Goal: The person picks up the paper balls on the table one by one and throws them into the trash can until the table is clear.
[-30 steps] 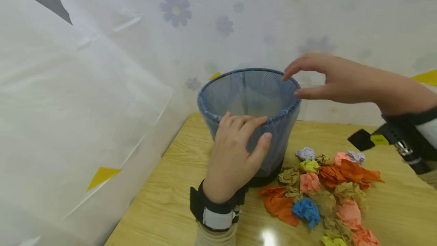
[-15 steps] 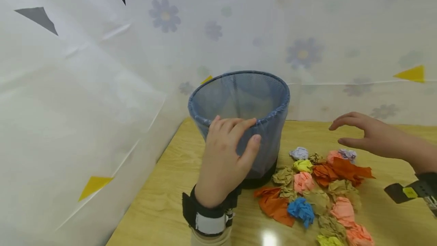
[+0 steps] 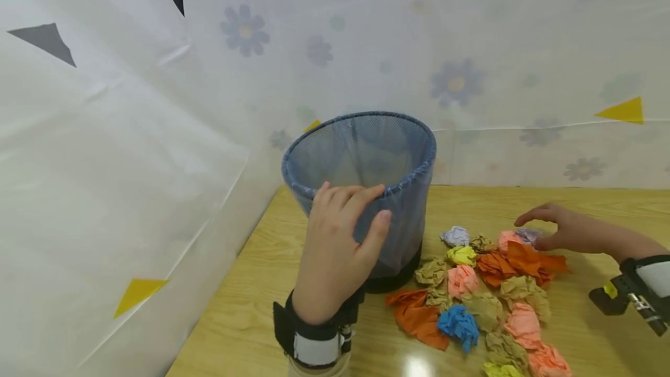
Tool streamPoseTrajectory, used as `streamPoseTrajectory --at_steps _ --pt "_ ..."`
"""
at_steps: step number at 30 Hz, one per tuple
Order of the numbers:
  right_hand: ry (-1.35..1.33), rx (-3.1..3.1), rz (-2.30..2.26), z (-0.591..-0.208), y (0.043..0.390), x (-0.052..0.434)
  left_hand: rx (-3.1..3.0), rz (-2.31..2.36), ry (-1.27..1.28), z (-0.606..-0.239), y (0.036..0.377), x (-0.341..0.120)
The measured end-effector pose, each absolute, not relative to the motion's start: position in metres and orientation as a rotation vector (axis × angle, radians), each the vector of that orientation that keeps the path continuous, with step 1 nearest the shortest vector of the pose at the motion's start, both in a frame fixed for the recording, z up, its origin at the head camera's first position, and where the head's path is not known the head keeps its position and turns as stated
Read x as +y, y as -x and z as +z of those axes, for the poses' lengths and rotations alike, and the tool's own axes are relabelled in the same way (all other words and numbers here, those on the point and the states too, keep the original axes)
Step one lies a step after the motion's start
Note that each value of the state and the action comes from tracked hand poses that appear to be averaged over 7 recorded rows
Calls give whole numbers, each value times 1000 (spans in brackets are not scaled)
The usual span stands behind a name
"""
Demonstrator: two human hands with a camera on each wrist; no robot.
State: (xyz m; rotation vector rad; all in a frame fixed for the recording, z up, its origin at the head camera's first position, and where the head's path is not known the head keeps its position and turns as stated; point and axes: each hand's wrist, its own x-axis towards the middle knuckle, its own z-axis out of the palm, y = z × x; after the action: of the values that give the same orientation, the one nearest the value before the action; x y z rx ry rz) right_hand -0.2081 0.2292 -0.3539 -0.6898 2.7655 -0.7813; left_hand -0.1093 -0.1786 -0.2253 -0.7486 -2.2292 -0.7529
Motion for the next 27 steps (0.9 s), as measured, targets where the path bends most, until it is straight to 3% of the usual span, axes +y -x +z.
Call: streamPoseTrajectory --at_steps 14,27 --pt "540 2645 -942 -376 204 242 -2214 -768 747 -224 106 -178" --pt "828 2781 -773 -387 182 248 -2215 -769 747 -224 106 -179"
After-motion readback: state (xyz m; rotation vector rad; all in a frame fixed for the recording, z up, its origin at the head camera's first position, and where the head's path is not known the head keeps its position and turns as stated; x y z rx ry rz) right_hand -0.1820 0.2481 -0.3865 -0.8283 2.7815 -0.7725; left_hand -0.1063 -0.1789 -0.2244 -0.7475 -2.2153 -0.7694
